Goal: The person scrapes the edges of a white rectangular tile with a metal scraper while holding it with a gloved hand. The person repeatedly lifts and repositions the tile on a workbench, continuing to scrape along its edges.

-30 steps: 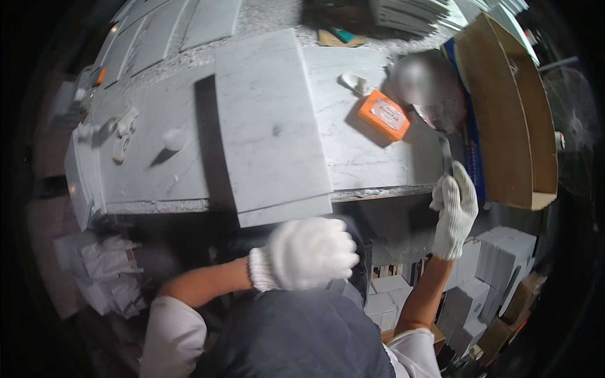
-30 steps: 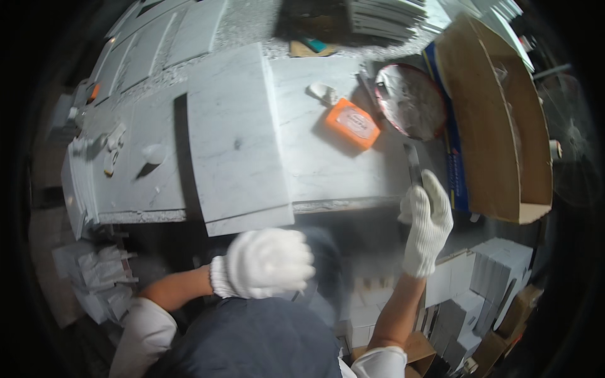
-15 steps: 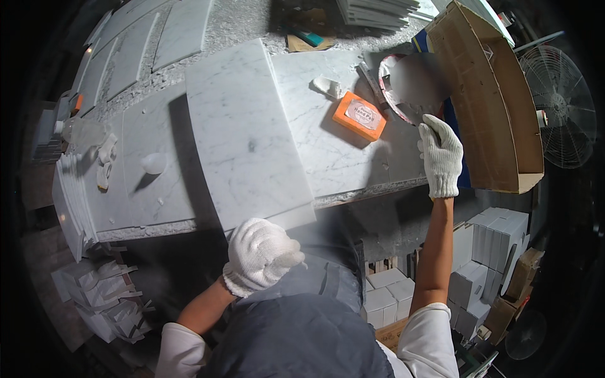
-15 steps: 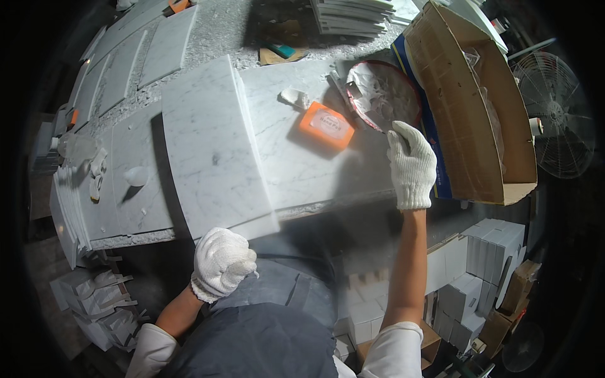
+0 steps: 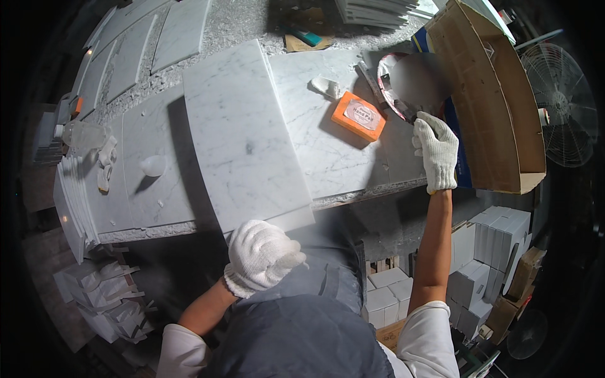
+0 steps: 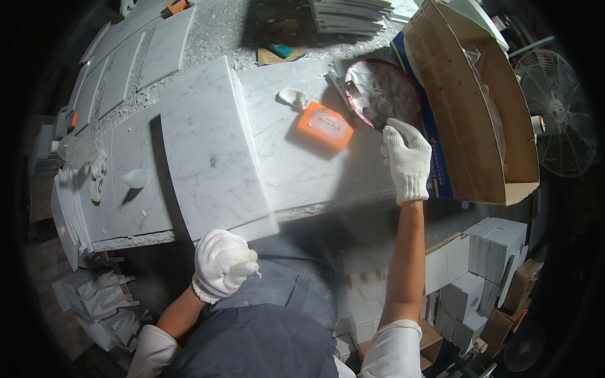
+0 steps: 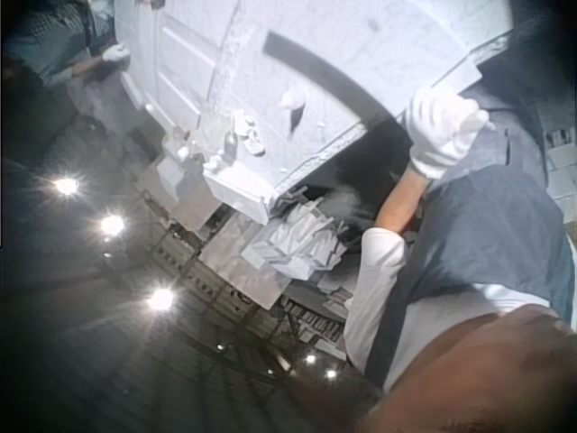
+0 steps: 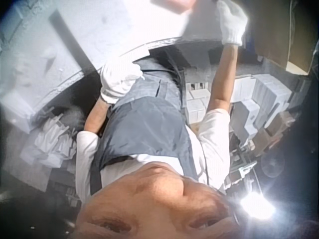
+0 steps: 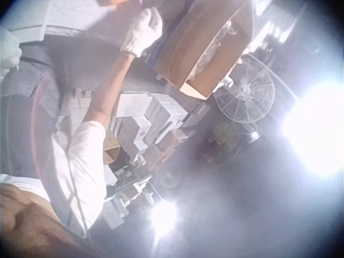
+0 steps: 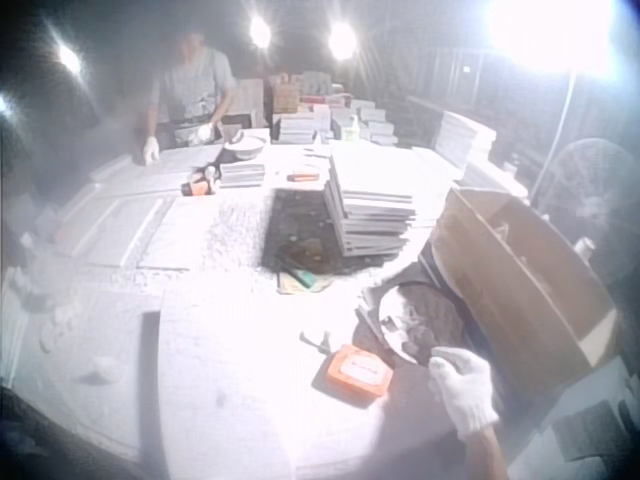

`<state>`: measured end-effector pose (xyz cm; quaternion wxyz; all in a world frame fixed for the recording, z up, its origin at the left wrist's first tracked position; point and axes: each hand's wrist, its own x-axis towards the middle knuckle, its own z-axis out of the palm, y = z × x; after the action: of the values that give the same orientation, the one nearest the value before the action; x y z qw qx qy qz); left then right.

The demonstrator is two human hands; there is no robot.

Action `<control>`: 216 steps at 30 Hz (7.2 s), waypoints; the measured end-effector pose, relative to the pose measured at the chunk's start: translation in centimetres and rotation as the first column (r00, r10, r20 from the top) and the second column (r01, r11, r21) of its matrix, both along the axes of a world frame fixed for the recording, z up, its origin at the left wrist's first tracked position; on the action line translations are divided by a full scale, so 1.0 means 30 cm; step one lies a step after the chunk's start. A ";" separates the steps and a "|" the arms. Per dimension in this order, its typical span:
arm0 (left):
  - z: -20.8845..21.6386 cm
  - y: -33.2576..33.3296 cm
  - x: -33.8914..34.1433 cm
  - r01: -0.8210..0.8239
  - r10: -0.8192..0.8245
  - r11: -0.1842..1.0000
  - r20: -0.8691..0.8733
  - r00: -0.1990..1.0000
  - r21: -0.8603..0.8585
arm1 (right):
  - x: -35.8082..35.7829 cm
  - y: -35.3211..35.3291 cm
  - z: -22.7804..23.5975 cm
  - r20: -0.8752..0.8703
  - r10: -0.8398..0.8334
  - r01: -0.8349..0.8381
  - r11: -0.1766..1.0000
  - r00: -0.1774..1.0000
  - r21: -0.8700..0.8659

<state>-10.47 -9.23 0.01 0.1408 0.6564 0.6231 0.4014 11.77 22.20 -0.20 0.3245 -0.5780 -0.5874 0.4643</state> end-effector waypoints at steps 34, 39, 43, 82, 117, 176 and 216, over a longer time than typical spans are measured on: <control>0.013 -0.048 0.008 -0.043 0.043 0.999 0.036 0.998 -0.012 | -0.140 -0.636 0.010 -0.109 0.295 -0.280 0.951 0.949 0.129; 0.023 -0.078 0.003 -0.067 0.069 0.997 0.067 0.995 -0.026 | -0.140 -0.618 -0.013 0.213 0.380 -0.433 0.726 0.900 0.534; 0.039 -0.112 -0.018 -0.174 0.167 0.984 0.138 0.976 0.040 | -0.148 -0.642 0.036 -0.119 0.228 -0.200 0.957 0.966 0.208; -0.222 -0.066 -0.651 -0.936 0.938 0.343 0.083 0.337 -0.075 | -0.203 -0.583 0.187 0.567 0.609 -0.770 0.634 0.555 0.073; 0.061 -0.013 -0.296 -0.478 0.450 0.874 0.504 0.738 -0.080 | -0.114 -0.581 0.161 0.600 0.642 -0.808 0.589 0.477 0.011; 0.078 0.102 -0.205 -0.127 0.292 0.952 -0.713 0.637 0.277 | -0.018 -0.612 0.064 0.108 0.447 -0.459 0.865 0.888 0.203; 0.062 0.095 -0.207 -0.143 0.322 0.942 -0.697 0.641 0.304 | -0.030 -0.615 0.057 0.064 0.448 -0.452 0.874 0.892 0.180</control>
<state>-16.69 -6.39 1.88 -0.2496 0.6872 0.6572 0.1831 10.87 3.73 1.49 0.2556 -0.3966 -0.7505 0.4628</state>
